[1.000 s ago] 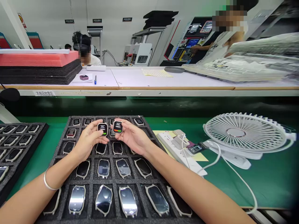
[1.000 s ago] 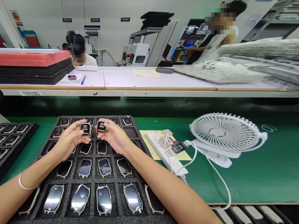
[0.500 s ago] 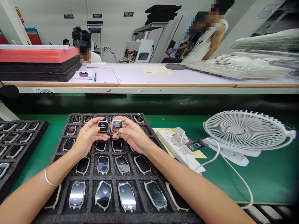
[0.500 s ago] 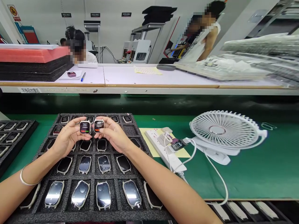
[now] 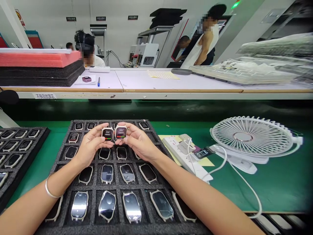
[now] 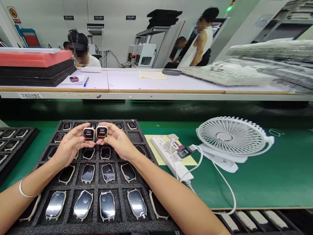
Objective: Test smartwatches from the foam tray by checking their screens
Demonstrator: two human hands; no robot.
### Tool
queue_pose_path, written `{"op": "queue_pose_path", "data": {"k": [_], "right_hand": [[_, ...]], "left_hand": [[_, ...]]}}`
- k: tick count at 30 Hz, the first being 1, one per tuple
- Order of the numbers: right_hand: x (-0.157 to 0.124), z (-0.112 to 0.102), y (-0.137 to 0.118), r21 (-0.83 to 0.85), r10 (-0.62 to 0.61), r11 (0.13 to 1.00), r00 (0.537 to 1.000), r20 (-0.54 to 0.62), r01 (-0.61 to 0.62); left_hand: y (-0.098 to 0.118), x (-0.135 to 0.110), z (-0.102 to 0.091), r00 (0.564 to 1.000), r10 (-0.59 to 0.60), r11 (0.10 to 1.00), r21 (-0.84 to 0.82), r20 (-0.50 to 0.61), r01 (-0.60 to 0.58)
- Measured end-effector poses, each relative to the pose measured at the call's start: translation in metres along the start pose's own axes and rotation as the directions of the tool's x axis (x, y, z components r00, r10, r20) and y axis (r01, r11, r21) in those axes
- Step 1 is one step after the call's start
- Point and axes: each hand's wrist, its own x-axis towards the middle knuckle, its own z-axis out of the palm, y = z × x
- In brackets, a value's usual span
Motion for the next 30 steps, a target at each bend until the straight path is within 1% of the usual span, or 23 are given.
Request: {"op": "queue_pose_path", "data": {"k": [6,15,22,30], "right_hand": [[-0.0003,0.0015,-0.0024,-0.005,0.007,1.000,1.000,-0.021,-0.008],[-0.0008,0.0024,-0.0023,0.015,0.004,1.000,1.000,-0.010,-0.004],[-0.0013,0.0030,-0.0022,0.011,0.001,1.000,1.000,-0.001,-0.001],[-0.0023,0.0027,-0.0034,-0.015,-0.021,1.000,0.999,-0.024,0.021]], "left_hand": [[0.0003,-0.0017,0.0020,1.000,0.003,0.999,0.032,-0.007,-0.003],[-0.0067,0.0018,0.0017,0.997,0.078,0.993,0.094,-0.003,-0.077],[-0.0041,0.0014,0.0041,0.995,0.096,0.990,0.107,0.001,-0.095],[-0.0016,0.0006,0.0057,0.994,0.107,0.987,0.125,-0.013,-0.104]]}}
